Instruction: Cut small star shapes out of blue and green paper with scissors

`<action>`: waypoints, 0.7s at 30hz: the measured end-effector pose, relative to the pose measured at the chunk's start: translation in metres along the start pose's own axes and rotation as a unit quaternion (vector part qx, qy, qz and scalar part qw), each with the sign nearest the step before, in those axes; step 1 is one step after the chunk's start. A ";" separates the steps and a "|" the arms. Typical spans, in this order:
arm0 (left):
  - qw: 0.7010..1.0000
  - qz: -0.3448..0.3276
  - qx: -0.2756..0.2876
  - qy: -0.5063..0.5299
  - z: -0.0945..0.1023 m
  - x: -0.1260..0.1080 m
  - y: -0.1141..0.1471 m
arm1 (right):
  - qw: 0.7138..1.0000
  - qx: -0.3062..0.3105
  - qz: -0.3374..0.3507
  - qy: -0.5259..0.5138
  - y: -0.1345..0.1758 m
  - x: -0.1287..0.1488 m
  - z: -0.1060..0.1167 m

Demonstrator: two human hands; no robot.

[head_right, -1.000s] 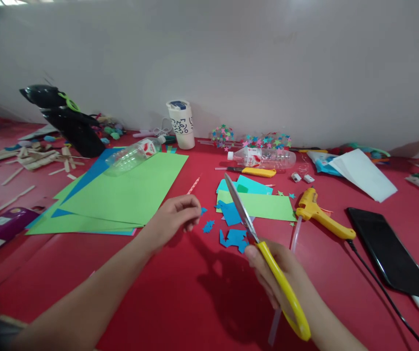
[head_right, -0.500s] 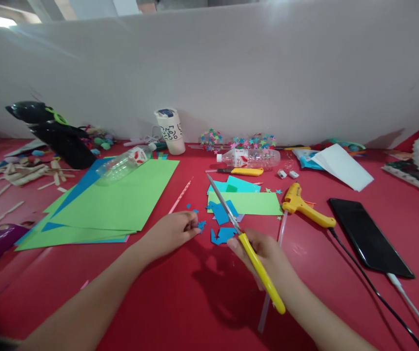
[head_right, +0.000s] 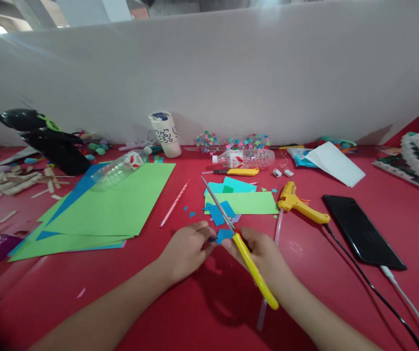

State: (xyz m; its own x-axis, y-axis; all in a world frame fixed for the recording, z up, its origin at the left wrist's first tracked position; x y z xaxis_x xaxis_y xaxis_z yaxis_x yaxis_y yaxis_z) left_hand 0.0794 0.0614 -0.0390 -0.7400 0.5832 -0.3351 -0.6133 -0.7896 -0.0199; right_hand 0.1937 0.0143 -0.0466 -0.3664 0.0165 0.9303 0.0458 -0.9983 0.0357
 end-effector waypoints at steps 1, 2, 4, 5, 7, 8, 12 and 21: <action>1.000 -0.001 0.002 -0.002 0.000 0.000 0.000 | 1.000 -0.001 0.000 0.006 0.000 0.000 0.000; 1.000 0.002 0.003 -0.002 0.000 0.001 0.000 | 1.000 -0.002 0.000 0.010 0.000 0.000 0.001; 1.000 0.011 0.003 0.003 0.000 0.003 0.000 | 1.000 -0.005 0.001 0.016 0.000 0.001 0.001; 1.000 0.016 0.004 0.008 0.000 0.003 0.000 | 1.000 -0.005 0.003 0.016 0.000 0.002 0.001; 1.000 0.018 0.005 0.011 0.000 0.003 0.001 | 1.000 -0.004 0.004 0.015 0.000 0.003 0.001; 1.000 0.015 0.006 0.009 0.000 0.001 0.001 | 1.000 -0.004 0.004 0.016 0.000 0.003 0.001; 1.000 -0.005 0.013 -0.007 -0.003 -0.004 0.004 | 1.000 -0.009 0.005 0.029 0.002 0.004 0.003; 0.991 -0.047 -0.031 0.123 0.020 -0.009 0.011 | 0.996 -0.082 -0.019 -0.037 -0.002 0.002 0.013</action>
Point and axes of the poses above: each hand's wrist, its own y-axis away from the middle knuckle, its own z-axis out of the back of the hand, x = y × z, the point moved 8 cm from there along -y, towards the middle knuckle, and after that the axes turned 10 degrees about z, right-handed, at the moved point
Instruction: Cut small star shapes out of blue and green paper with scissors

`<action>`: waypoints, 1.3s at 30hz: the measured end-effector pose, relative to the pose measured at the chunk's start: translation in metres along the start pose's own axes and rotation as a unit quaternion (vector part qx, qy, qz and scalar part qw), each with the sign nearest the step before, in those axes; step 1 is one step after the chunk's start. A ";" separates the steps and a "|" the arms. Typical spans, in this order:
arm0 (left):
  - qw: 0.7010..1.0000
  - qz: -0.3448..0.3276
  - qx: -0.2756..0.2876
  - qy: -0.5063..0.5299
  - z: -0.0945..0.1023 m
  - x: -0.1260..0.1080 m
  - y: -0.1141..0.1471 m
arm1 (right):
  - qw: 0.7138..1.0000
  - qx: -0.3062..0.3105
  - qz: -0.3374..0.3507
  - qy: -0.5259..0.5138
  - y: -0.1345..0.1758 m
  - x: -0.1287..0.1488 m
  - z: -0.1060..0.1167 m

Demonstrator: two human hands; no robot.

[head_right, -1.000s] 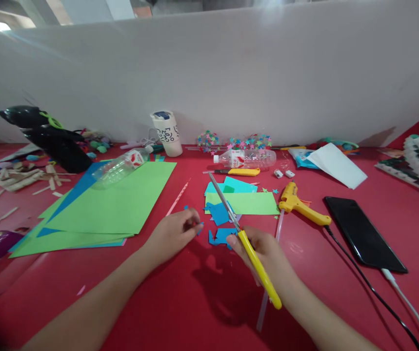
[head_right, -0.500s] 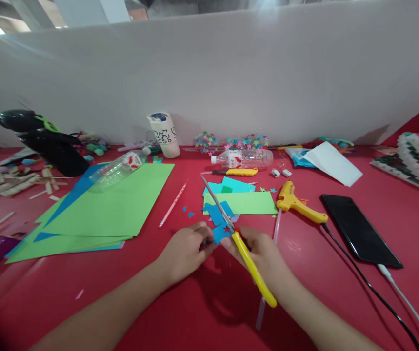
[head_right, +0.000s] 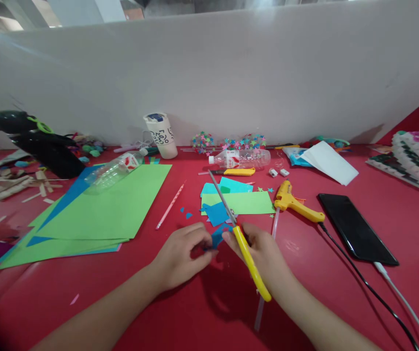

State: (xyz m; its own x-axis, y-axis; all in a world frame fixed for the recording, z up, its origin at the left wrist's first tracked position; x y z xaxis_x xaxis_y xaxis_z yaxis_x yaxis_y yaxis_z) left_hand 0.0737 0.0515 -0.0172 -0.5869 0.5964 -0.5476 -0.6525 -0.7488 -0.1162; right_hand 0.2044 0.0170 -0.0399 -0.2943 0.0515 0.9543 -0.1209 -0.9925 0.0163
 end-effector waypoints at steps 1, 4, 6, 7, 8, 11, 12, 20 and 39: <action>0.999 -0.011 -0.021 0.023 0.006 -0.002 0.001 | 1.000 -0.017 -0.008 -0.004 0.000 0.000 0.003; 0.995 -0.061 -0.065 0.040 0.020 -0.012 0.008 | 0.999 -0.030 -0.017 -0.001 0.000 0.001 0.008; 0.993 -0.101 -0.065 0.012 0.020 -0.022 0.012 | 1.000 -0.015 -0.001 -0.014 0.000 0.002 0.007; 0.991 -0.118 -0.061 -0.007 0.018 -0.027 0.014 | 0.999 -0.012 0.009 -0.030 0.000 0.001 0.007; 0.989 -0.131 -0.058 -0.027 0.016 -0.030 0.016 | 0.999 -0.011 0.015 -0.050 0.000 0.000 0.006; 0.984 -0.153 -0.064 -0.070 0.012 -0.037 0.020 | 0.995 -0.037 0.014 -0.090 0.001 -0.007 0.005; 0.983 -0.157 -0.068 -0.070 0.012 -0.038 0.021 | 0.994 -0.045 0.013 -0.095 0.002 -0.009 0.005; 0.943 0.144 -0.065 0.293 0.015 0.014 0.006 | 0.990 -0.096 0.060 -0.088 0.007 0.000 0.013; 0.756 0.210 -0.142 0.603 0.050 0.050 0.003 | 0.975 0.187 0.065 0.102 0.019 0.010 -0.021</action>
Point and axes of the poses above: each hand's wrist, its own y-axis away from the middle knuckle, its own z-axis out of the back of the hand, x = y × z, the point moved 8 cm from there along -y, towards the middle knuckle, and after that the axes turned 10 degrees about z, right-handed, at the moved point
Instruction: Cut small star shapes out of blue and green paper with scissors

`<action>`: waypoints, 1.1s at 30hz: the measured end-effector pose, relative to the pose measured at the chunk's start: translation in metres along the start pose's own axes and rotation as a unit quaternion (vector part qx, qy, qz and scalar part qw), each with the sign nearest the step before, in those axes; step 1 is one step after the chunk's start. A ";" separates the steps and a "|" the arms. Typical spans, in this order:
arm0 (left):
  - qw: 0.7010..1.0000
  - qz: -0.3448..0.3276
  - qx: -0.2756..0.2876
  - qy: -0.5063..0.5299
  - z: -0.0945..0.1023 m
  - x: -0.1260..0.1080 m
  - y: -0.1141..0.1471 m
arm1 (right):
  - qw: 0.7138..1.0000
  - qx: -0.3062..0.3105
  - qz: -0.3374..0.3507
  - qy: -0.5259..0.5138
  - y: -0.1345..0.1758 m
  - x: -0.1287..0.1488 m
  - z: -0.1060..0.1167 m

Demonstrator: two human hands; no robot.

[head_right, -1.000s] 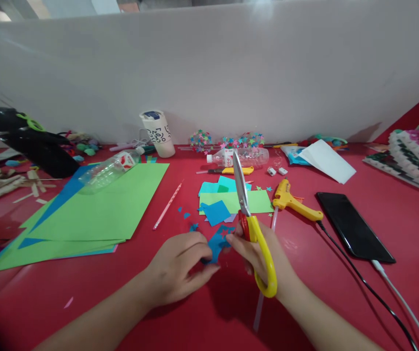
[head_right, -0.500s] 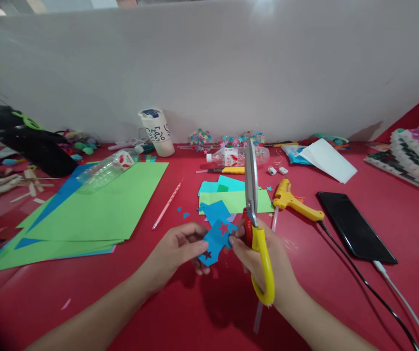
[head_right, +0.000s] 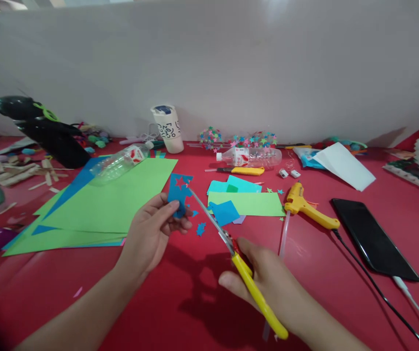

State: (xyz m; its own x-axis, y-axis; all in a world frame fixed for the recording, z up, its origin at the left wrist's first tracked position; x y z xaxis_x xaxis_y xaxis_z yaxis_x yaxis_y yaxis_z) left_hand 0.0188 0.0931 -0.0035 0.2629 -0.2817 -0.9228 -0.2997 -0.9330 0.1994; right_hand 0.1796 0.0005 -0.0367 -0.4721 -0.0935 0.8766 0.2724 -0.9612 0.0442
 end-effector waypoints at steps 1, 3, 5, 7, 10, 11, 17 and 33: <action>1.000 0.000 -0.002 0.002 0.000 0.000 0.001 | 1.000 0.016 -0.004 0.007 0.001 0.001 -0.002; 1.000 0.003 0.004 0.000 -0.001 0.000 0.002 | 0.999 0.035 -0.009 0.018 0.002 0.004 -0.005; 1.000 0.009 0.019 -0.009 -0.005 0.002 0.005 | 0.999 0.040 -0.003 0.019 0.003 0.006 -0.006; 0.999 0.010 0.036 -0.017 -0.009 0.003 0.007 | 0.999 0.035 0.007 0.017 0.003 0.008 -0.005; 0.998 0.001 0.054 -0.019 -0.013 0.002 0.010 | 0.999 0.021 0.021 0.022 0.003 0.010 -0.002; 0.998 0.001 0.057 -0.017 -0.014 0.002 0.011 | 0.999 0.016 0.025 0.025 0.003 0.011 -0.001; 0.998 0.010 0.067 0.003 -0.016 0.001 0.013 | 0.999 -0.016 0.043 -0.005 0.008 0.015 -0.001; 0.999 0.003 0.043 -0.023 -0.013 -0.001 0.012 | 0.999 -0.026 0.036 -0.010 0.008 0.013 -0.003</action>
Point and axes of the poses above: each hand's wrist, its own y-axis away from the middle knuckle, its own z-axis out of the back of the hand, x = y × z, the point moved 8 cm from there along -y, towards the middle knuckle, and after that the axes turned 10 degrees about z, right-handed, at the moved point
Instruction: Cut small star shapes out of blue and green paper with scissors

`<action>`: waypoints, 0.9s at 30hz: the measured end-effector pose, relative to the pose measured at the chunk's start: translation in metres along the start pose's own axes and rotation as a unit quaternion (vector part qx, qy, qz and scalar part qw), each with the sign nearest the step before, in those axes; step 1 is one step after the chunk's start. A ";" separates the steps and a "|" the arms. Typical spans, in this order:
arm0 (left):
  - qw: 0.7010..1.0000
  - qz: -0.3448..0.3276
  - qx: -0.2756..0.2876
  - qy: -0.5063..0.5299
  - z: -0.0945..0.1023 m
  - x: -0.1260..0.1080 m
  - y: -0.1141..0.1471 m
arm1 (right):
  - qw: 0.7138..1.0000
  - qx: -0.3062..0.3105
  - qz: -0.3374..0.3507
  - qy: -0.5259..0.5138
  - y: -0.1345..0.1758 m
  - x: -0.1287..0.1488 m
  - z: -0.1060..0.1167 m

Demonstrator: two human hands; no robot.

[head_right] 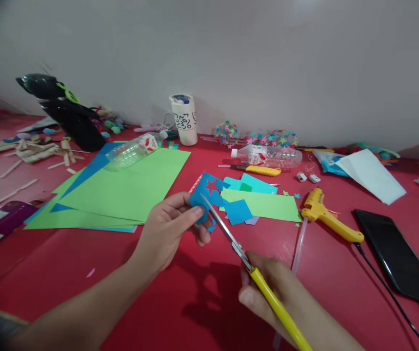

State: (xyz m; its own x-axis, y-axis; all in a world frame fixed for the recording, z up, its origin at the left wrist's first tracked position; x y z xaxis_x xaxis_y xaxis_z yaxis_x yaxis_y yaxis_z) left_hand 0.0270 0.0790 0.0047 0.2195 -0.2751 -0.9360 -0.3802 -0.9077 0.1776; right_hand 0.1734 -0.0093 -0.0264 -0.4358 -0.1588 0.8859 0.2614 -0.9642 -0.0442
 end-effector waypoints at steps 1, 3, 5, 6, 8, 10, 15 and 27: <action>1.000 -0.001 -0.003 -0.005 0.000 -0.001 0.000 | 1.000 0.000 0.001 0.005 0.000 0.001 0.000; 1.000 -0.002 -0.007 -0.016 0.001 -0.002 0.001 | 1.000 0.002 0.002 0.014 0.000 0.002 0.001; 1.000 -0.003 -0.009 -0.029 0.001 -0.004 0.002 | 1.000 0.004 0.002 0.018 0.000 0.003 0.001; 0.999 -0.003 -0.008 -0.034 0.002 -0.004 0.002 | 1.000 0.003 0.002 0.019 0.000 0.004 0.001; 0.999 -0.003 -0.006 -0.040 0.002 -0.005 0.001 | 1.000 0.000 0.002 0.017 -0.001 0.005 0.001; 0.999 -0.003 -0.002 -0.040 0.001 -0.004 0.001 | 1.000 -0.002 -0.001 0.016 -0.001 0.006 0.001; 1.000 0.005 0.000 -0.020 0.001 -0.002 0.000 | 1.000 -0.010 -0.015 0.025 0.000 0.006 0.001; 1.000 0.027 0.006 0.004 0.000 0.002 -0.002 | 1.000 -0.021 -0.007 0.022 0.001 0.007 0.001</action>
State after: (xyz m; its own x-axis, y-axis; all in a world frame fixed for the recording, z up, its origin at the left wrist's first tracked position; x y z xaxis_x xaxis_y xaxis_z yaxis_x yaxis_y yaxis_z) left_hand 0.0277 0.0800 0.0029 0.2046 -0.3266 -0.9228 -0.4022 -0.8875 0.2250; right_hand 0.1711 -0.0111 -0.0196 -0.4770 -0.1534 0.8654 0.2196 -0.9742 -0.0516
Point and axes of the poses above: each hand's wrist, its own y-axis away from the middle knuckle, its own z-axis out of the back of the hand, x = y × z, the point moved 8 cm from there along -y, towards the middle knuckle, and after that the axes turned 10 degrees about z, right-handed, at the moved point
